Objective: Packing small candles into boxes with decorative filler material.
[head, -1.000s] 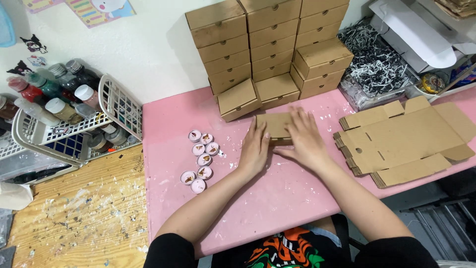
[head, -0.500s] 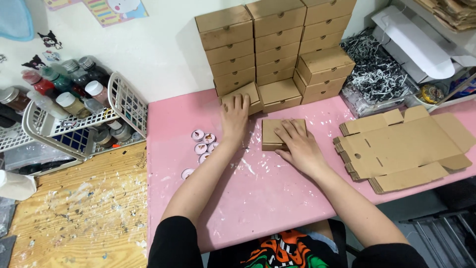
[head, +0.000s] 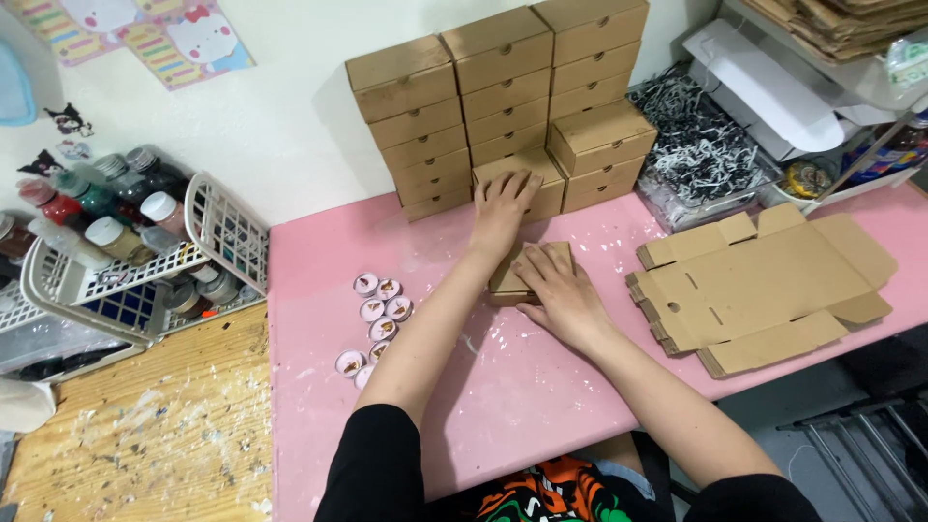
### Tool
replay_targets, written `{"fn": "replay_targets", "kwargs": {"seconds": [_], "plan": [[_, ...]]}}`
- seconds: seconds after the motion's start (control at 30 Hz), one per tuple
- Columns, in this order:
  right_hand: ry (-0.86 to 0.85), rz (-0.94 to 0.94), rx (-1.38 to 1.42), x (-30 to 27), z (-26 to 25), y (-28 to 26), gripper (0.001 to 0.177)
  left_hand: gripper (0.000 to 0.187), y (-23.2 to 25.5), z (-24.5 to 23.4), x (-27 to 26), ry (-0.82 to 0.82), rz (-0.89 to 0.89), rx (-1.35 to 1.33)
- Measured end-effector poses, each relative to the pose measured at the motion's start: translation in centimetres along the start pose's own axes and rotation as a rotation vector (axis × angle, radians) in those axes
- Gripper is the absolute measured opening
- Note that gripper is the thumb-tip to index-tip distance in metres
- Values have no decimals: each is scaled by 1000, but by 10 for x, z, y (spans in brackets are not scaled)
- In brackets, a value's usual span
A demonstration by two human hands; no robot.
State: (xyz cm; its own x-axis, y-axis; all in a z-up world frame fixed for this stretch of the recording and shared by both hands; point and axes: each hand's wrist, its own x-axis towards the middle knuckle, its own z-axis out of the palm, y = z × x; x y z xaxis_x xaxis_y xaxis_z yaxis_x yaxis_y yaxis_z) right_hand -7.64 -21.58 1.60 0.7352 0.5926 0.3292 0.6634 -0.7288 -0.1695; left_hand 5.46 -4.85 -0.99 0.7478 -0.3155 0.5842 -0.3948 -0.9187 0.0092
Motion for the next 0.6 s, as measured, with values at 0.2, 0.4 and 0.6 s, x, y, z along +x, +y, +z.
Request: {"fn": "replay_targets", "kwargs": {"seconds": [0.2,0.4,0.6], "plan": [[1,0,17,1,6,7,72,49,-3,13,0,34,-66,-192],[69,67,46,3,-8,-10,79,56,-13,22,-23,446,-600,-587],[-12,277,-170,19,-9,-33,99,56,-24,51,-34,241,-726,-1138]]}}
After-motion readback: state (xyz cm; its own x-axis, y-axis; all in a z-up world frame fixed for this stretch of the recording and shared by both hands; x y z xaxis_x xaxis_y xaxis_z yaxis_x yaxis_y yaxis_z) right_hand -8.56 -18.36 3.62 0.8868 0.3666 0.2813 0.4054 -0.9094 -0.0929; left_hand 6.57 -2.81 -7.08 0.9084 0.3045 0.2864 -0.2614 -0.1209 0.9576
